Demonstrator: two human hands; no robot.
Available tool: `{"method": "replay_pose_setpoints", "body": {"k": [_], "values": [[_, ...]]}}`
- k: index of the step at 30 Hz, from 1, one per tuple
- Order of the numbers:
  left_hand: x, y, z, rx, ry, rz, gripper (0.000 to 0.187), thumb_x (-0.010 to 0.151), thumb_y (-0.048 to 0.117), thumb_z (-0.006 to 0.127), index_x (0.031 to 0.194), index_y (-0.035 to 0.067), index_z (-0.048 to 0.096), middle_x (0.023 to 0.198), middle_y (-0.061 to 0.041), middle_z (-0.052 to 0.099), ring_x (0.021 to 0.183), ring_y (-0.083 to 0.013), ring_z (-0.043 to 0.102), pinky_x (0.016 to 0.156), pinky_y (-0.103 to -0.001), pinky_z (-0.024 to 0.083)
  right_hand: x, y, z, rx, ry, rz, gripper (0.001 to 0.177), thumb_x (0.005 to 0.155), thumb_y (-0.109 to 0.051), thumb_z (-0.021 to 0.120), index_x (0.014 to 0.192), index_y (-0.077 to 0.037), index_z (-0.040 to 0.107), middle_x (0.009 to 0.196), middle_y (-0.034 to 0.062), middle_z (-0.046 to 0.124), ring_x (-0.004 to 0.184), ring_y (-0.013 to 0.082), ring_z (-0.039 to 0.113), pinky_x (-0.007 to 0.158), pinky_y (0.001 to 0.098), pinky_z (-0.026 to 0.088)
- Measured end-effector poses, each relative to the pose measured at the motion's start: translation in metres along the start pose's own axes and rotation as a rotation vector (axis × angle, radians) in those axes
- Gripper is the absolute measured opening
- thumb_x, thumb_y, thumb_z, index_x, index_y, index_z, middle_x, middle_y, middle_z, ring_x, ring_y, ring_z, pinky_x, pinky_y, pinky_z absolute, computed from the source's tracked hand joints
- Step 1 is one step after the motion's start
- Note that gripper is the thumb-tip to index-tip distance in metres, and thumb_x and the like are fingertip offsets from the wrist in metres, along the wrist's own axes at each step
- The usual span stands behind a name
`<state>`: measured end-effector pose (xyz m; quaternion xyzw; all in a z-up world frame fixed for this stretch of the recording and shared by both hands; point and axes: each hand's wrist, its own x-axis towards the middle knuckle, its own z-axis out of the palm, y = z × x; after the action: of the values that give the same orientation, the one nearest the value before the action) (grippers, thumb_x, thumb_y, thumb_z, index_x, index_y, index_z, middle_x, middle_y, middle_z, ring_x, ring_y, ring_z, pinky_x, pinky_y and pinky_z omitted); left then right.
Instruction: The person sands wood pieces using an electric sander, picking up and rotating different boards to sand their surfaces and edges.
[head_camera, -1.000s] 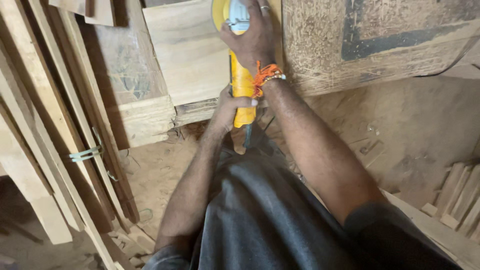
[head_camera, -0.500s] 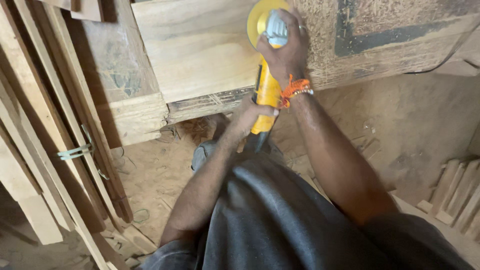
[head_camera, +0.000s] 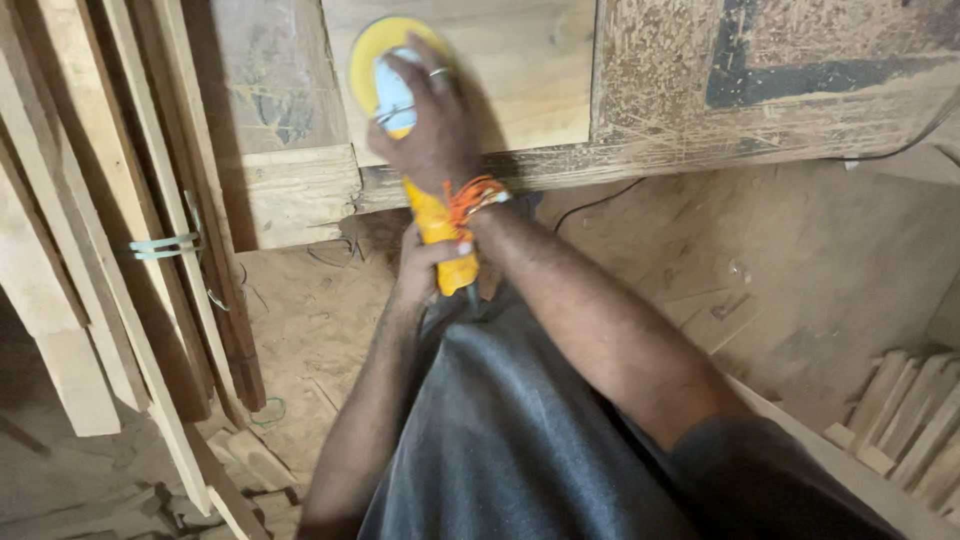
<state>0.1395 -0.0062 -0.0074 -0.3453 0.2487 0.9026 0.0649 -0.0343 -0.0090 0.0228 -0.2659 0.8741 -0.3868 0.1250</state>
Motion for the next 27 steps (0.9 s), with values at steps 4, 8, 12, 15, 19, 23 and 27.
{"method": "replay_pose_setpoints", "body": {"k": [4,8,12,15,19,23,27], "values": [[-0.023,-0.005,-0.014,-0.022,0.048,0.048,0.045,0.070,0.002,0.074,0.114,-0.001,0.065,0.093,-0.008,0.070,0.079,-0.0196,0.069,0.072,-0.035,0.059,-0.018,-0.030,0.012,0.003,-0.115,0.047,0.069,0.080,-0.024,0.082,0.142,-0.018,0.053,0.162,0.0126,0.039,0.141,0.0353,0.051,0.113,0.0439,0.049],[-0.028,-0.027,-0.008,-0.012,0.070,0.033,0.045,0.069,0.002,0.075,0.112,0.000,0.065,0.093,-0.008,0.071,0.079,-0.0194,0.070,0.073,-0.035,0.060,-0.034,-0.018,0.003,-0.006,-0.082,0.008,0.072,0.079,-0.026,0.085,0.143,-0.017,0.052,0.160,0.0144,0.038,0.141,0.0375,0.051,0.114,0.0443,0.049],[-0.023,-0.043,0.009,-0.016,0.015,-0.030,0.043,0.068,0.004,0.078,0.109,-0.002,0.066,0.092,-0.010,0.072,0.076,-0.0206,0.070,0.070,-0.037,0.060,-0.048,0.006,-0.021,0.003,-0.021,0.014,0.070,0.082,-0.023,0.084,0.144,-0.017,0.052,0.161,0.0152,0.040,0.142,0.0358,0.053,0.116,0.0425,0.051],[-0.017,-0.048,0.024,0.051,-0.077,-0.011,0.041,0.070,0.005,0.080,0.108,-0.003,0.068,0.092,-0.011,0.073,0.078,-0.0207,0.071,0.072,-0.035,0.059,-0.053,0.024,-0.041,-0.067,0.039,0.029,0.071,0.081,-0.022,0.085,0.143,-0.016,0.052,0.159,0.0179,0.042,0.142,0.0378,0.052,0.116,0.0435,0.050],[-0.007,-0.056,0.049,0.117,-0.116,-0.114,0.042,0.069,0.007,0.079,0.109,-0.002,0.069,0.092,-0.009,0.074,0.076,-0.0195,0.071,0.069,-0.034,0.059,-0.063,0.054,-0.072,-0.130,0.109,0.010,0.070,0.082,-0.020,0.086,0.143,-0.015,0.053,0.157,0.0209,0.044,0.143,0.0404,0.050,0.118,0.0459,0.047],[0.001,-0.069,0.074,0.154,-0.192,-0.153,0.045,0.070,0.006,0.079,0.113,-0.001,0.068,0.094,-0.009,0.073,0.076,-0.0193,0.070,0.067,-0.033,0.058,-0.077,0.086,-0.108,-0.228,0.171,0.028,0.069,0.081,-0.021,0.089,0.141,-0.014,0.054,0.152,0.0201,0.049,0.141,0.0403,0.051,0.117,0.0485,0.045],[0.010,-0.080,0.093,0.168,-0.222,-0.188,0.047,0.071,0.003,0.080,0.116,-0.001,0.066,0.095,-0.010,0.071,0.076,-0.0198,0.069,0.066,-0.034,0.057,-0.087,0.108,-0.129,-0.152,0.198,0.053,0.065,0.088,-0.016,0.086,0.144,-0.014,0.054,0.152,0.0172,0.054,0.144,0.0368,0.054,0.122,0.0481,0.047]]}}
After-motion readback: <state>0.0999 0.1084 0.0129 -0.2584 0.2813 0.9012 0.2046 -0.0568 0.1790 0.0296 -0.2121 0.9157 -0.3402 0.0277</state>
